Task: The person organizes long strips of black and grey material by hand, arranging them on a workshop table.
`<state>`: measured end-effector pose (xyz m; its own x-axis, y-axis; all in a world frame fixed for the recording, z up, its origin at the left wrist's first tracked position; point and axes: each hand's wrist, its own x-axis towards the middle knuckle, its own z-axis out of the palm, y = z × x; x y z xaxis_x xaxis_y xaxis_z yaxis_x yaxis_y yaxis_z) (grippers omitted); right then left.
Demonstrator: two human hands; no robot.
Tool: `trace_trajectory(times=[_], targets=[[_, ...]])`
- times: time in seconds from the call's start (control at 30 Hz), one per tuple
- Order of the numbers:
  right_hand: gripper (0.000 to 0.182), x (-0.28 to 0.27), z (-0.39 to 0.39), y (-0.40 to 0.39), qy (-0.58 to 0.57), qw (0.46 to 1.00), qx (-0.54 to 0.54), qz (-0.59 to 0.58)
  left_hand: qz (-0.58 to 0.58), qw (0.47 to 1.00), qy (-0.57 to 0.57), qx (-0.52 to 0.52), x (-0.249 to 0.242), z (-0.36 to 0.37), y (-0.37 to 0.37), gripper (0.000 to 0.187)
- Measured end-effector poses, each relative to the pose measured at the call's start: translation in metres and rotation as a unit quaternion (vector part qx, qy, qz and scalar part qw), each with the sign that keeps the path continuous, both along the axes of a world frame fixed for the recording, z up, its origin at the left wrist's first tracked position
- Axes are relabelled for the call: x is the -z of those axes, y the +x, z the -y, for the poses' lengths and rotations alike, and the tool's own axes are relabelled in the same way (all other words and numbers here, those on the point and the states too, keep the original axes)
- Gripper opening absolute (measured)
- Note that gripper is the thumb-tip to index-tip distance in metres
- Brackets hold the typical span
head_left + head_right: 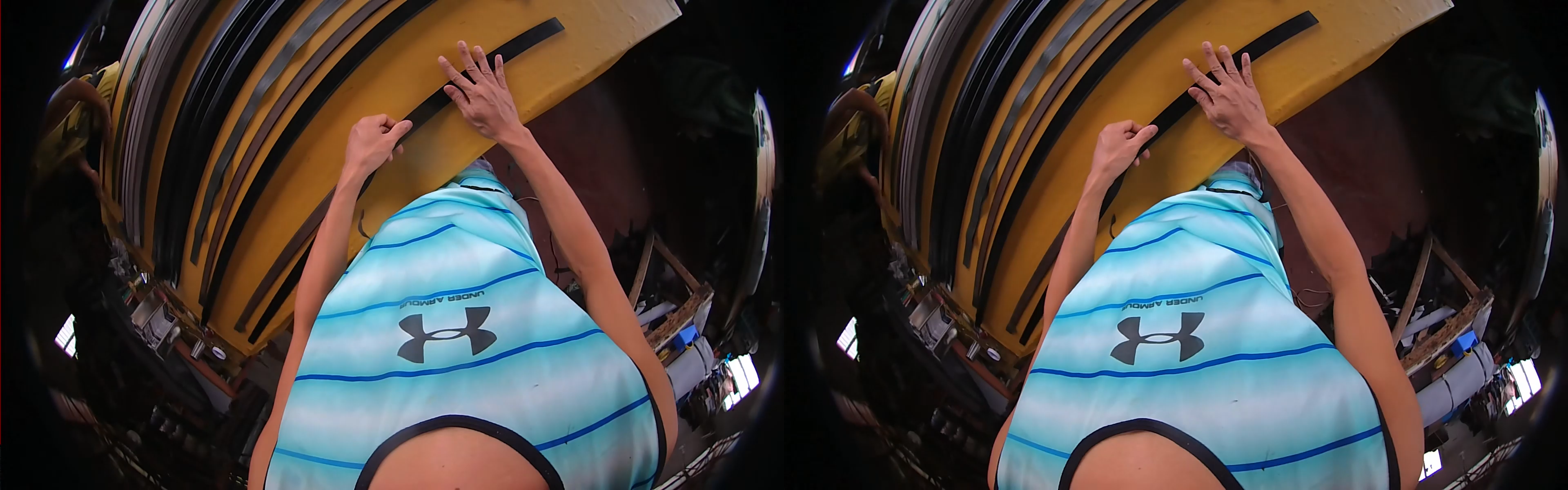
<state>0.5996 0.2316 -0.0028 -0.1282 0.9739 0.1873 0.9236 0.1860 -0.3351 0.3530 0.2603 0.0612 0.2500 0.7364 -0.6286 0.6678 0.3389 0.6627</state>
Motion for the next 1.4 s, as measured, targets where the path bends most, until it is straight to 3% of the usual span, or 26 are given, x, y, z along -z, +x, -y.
trace_trajectory(times=[1.4], targets=[[0.061,0.002,0.0,-0.005,-0.007,1.0,0.021,0.003,-0.017,1.0,-0.011,-0.01,0.012,-0.003,-0.004,0.034]])
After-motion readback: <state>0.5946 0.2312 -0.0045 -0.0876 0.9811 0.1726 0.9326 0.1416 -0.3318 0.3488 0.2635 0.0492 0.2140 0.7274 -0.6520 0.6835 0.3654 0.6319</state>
